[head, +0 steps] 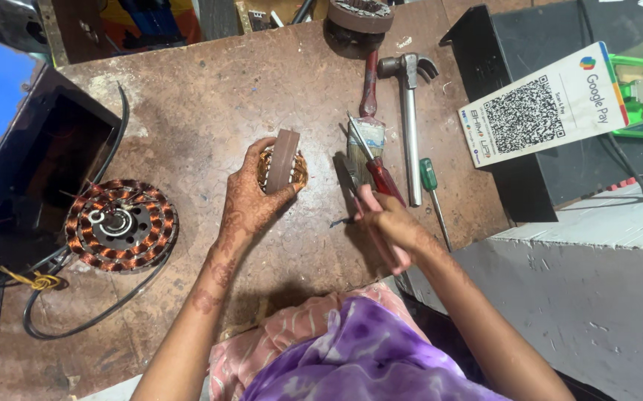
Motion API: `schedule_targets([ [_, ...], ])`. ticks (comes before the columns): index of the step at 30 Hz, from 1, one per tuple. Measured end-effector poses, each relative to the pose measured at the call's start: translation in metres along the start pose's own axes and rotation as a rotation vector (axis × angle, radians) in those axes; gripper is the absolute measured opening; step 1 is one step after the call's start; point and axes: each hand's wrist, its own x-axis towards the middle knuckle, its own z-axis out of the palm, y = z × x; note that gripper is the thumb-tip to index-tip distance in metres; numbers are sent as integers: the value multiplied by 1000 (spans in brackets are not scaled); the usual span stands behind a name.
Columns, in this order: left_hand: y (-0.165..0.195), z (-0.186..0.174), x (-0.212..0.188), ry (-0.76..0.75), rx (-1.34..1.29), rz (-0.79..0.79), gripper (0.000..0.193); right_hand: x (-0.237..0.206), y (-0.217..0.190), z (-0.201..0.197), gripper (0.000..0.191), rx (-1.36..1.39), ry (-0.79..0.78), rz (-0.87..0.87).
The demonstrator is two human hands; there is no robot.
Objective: The person uses pliers and a screwdriver to adjust copper windings on a motor stator, then cleans a fan cage with a brush. The person handles the stator and fan components on a workbench, using tools to manipulate the windings and brush the fan surface.
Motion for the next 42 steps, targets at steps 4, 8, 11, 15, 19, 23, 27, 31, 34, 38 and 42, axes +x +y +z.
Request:
schedule_targets([
  [4, 2, 1, 1, -12, -62, 9, 83, 26, -11, -3, 51, -361, 177, -135],
  [8, 2, 2, 0, 3, -30, -33, 81, 42, -21, 16, 55, -585, 287, -134],
  [11, 2, 2, -2, 27, -52, 11, 83, 52, -27, 29, 34, -758, 359, -181],
  [15, 3, 4, -4, 50, -27, 8, 83, 55, -39, 17, 19, -709, 464, -276],
  [19, 7, 4, -1, 47, -52, -21, 78, 30, -41, -18, 24, -663, 566, -366],
  [23, 9, 1, 3, -1, 4, -132, 67, -14, -19, -32, 22, -626, 752, -571],
  [27, 7, -4, -4, -21, 70, -32, 63, -29, 9, -10, 14, -536, 502, -668],
  [31, 4, -3, -13, -50, 114, -107, 61, -14, 28, 18, 19, -695, 384, -723],
  [34, 3, -3, -18, -60, 134, -138, 62, -6, 37, 26, 17, -713, 408, -745],
  [38, 5, -6, -22, -80, 222, -243, 63, -9, 40, 27, 15, -712, 443, -763],
  [42, 7, -5, -22, -73, 223, -247, 64, -13, 32, 27, 12, -734, 411, -706],
])
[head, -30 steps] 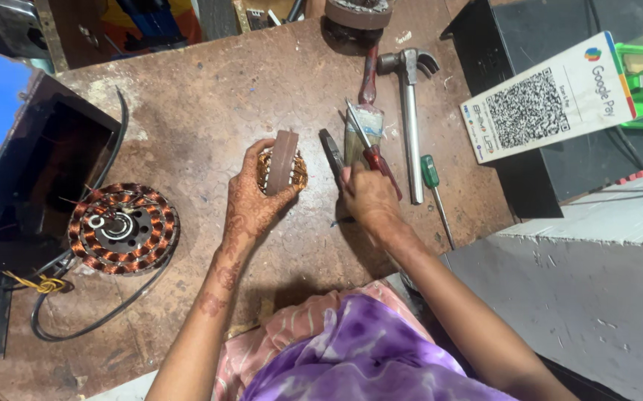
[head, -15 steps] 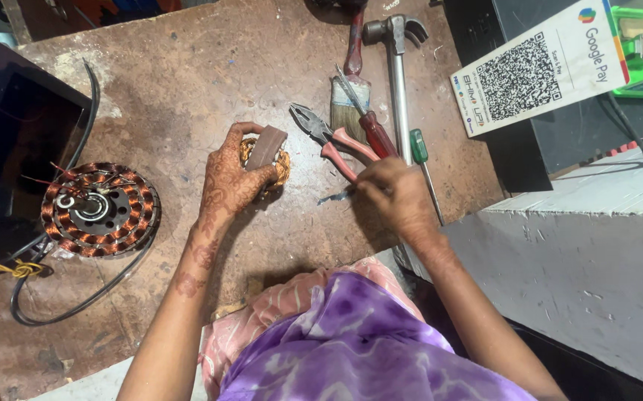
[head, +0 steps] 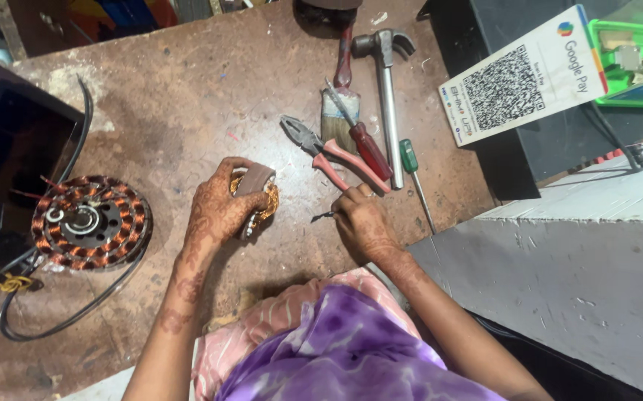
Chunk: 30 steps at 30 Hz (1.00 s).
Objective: The person uses pliers and a screwdriver to adjust copper windings on a motor stator, then cleans a fan cage with a brush. The person handles the stator and fan components on a workbench, using tools to manipulate the windings and brush the fan surface.
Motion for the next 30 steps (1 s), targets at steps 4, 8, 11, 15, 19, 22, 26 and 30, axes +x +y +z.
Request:
schedule_targets([
  [4, 1, 6, -1, 20, 15, 28, 63, 5, -2, -4, 16, -33, -53, -46],
  [8, 2, 10, 0, 37, -25, 42, 62, 12, 2, -5, 11, 253, 10, 79],
  [11, 1, 11, -1, 55, -41, 23, 62, 17, 11, -16, 13, 451, 173, 191],
  [15, 0, 12, -2, 52, -46, 55, 61, 12, 33, -57, 11, 662, 189, 392],
  [19, 2, 10, -1, 36, -32, 31, 62, -16, 52, -104, 26, -95, -442, 280],
  [22, 10, 9, 6, 1, -23, 10, 66, -17, 54, -116, 45, -98, -554, 287],
  [26, 17, 9, 5, -3, -10, -39, 63, 25, 34, -100, 31, -42, -229, 384],
  [30, 23, 10, 5, 18, -68, -24, 62, 80, 0, -72, 44, 27, -42, 200],
])
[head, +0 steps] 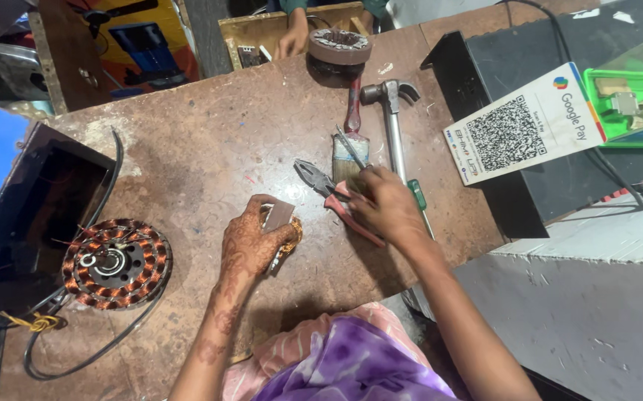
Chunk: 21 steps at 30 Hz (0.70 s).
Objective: The person uses pliers and a screwdriver to adjust copper windings on a motor stator, then cleans a fan cage with a brush. The person handles the stator and fan components on a workbench, using tools to manipulate the windings and brush the fan surface.
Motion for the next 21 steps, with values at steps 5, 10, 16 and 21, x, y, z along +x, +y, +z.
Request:
schedule_targets([
  [5, 2, 0, 3, -1, 30, 15, 62, 32, -33, 21, 65, -143, 158, -155],
  [10, -6, 1, 2, -2, 9, 64, 67, 29, -31, 25, 68, -189, 13, -42],
  [16, -15, 3, 2, -21, -26, 49, 70, 37, -9, 17, 30, 70, -142, -52],
  [21, -28, 2, 0, -51, -105, 59, 77, 31, 0, 13, 26, 85, -44, -263],
])
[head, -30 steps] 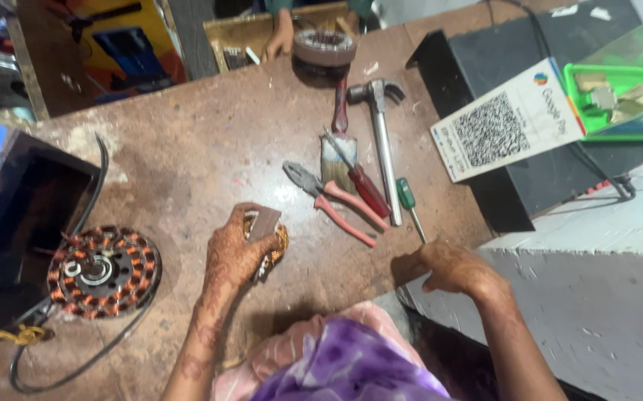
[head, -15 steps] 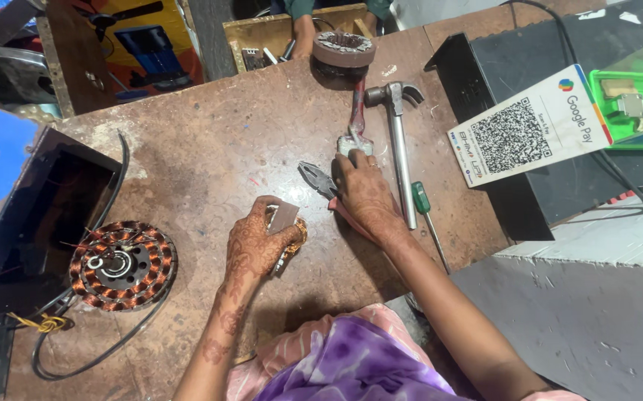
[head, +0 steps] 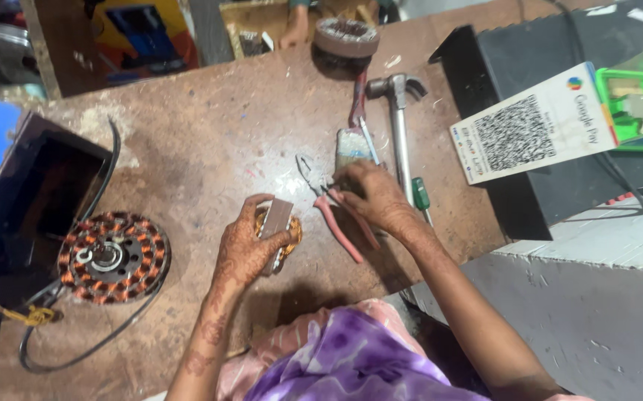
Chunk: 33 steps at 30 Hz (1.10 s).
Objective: The person uses pliers and a screwdriver to adjust copper windings on a motor stator, then cleans a fan cage with a brush. The person handles the stator and fan components on a workbench, using tools to manipulate the windings and brush the fan surface.
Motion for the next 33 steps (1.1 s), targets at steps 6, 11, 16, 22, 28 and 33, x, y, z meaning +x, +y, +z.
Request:
schedule_targets([
  [6, -13, 1, 0, -24, -151, -35, 75, -24, -38, 43, 29, 597, -418, 485],
  [11, -8, 4, -4, -16, -263, -62, 72, -39, -54, 71, 20, 1062, -290, 392],
  [16, 3, 1, -6, 2, -203, -28, 70, -38, -47, 80, 16, 1281, -202, 439],
  [22, 2, 6, 1, 86, -155, -41, 76, -14, -55, 84, 33, 1276, -132, 438],
  [28, -29, 17, 10, 137, -380, -28, 78, -14, -84, 84, 67, 1207, -87, 436],
  [33, -56, 8, 11, 120, -584, 4, 81, -22, -93, 89, 90, 795, -14, 139],
])
